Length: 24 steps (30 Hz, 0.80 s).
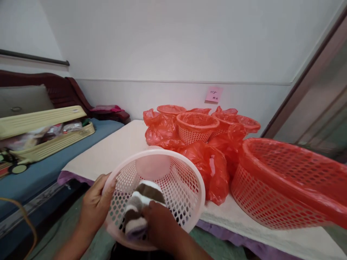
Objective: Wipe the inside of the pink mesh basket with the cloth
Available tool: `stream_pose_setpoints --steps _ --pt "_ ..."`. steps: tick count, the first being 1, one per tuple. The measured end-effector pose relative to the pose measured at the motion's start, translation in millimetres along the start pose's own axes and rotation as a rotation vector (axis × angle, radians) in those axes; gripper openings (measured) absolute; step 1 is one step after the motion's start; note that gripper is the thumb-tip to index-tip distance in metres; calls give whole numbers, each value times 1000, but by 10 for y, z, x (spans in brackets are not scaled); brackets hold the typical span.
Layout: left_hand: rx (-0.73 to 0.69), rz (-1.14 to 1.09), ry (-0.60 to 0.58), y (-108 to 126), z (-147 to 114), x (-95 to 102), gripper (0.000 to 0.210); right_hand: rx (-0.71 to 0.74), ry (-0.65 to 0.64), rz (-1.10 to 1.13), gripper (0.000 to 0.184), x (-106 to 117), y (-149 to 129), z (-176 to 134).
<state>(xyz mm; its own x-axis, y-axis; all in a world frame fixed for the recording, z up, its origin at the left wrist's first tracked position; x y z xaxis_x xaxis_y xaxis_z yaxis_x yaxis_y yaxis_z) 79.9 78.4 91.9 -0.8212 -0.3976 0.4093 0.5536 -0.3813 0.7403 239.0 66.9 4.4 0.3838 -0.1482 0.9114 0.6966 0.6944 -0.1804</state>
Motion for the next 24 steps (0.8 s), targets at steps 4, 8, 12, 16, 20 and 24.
stream_pose_setpoints --steps 4,8,12,16,20,24 --pt "9 -37 9 -54 40 39 27 90 -63 -21 9 -9 -238 -360" --pt "65 -55 23 -122 46 66 30 136 102 -186 7 26 -325 -482" --pt "131 -66 49 -200 71 113 36 165 256 -270 12 32 -415 -496" --pt "161 -82 60 -260 98 142 40 166 278 -306 21 -36 -434 -480" --pt "198 -107 42 -307 95 132 42 195 280 -316 21 -93 -451 -446" --pt "331 -133 94 -426 4 214 45 221 313 -297 17 -84 -528 -402"
Point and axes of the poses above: each hand's wrist, its own z-axis towards the middle knuckle, its own x-axis out of the back of the hand, y = z × x, the point moved 10 cm from there along z, towards the middle knuckle, and after that the axes turned 3 degrees about x, right-handed, at the moved point
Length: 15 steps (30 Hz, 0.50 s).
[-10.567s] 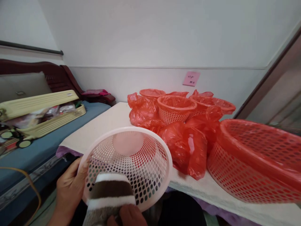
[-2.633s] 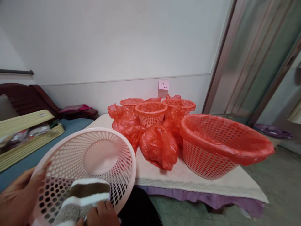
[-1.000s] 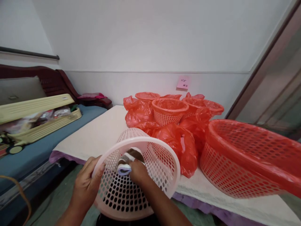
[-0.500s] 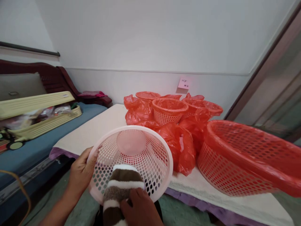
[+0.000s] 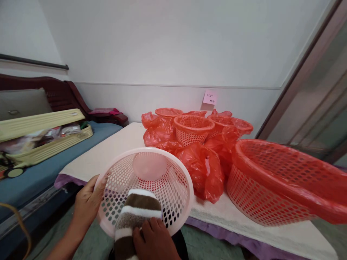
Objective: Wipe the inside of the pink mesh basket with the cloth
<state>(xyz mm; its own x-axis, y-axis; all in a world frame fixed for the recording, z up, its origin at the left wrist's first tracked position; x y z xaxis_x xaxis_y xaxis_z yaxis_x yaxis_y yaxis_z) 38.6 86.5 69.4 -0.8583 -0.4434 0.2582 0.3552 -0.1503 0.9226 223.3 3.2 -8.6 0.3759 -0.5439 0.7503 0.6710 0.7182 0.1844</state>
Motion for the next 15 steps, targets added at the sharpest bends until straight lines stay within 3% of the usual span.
stream_pose_setpoints --steps 4,8,12,15 --pt "94 -19 150 -152 -114 215 43 -1 45 24 17 57 -67 129" --pt "196 -5 227 -318 -241 362 44 -15 88 45 14 92 -142 356" --pt "374 52 383 -558 -402 687 38 -62 237 33 4 74 -291 558" --pt "339 118 432 -714 -430 946 29 -61 290 46 5 -95 -489 646"
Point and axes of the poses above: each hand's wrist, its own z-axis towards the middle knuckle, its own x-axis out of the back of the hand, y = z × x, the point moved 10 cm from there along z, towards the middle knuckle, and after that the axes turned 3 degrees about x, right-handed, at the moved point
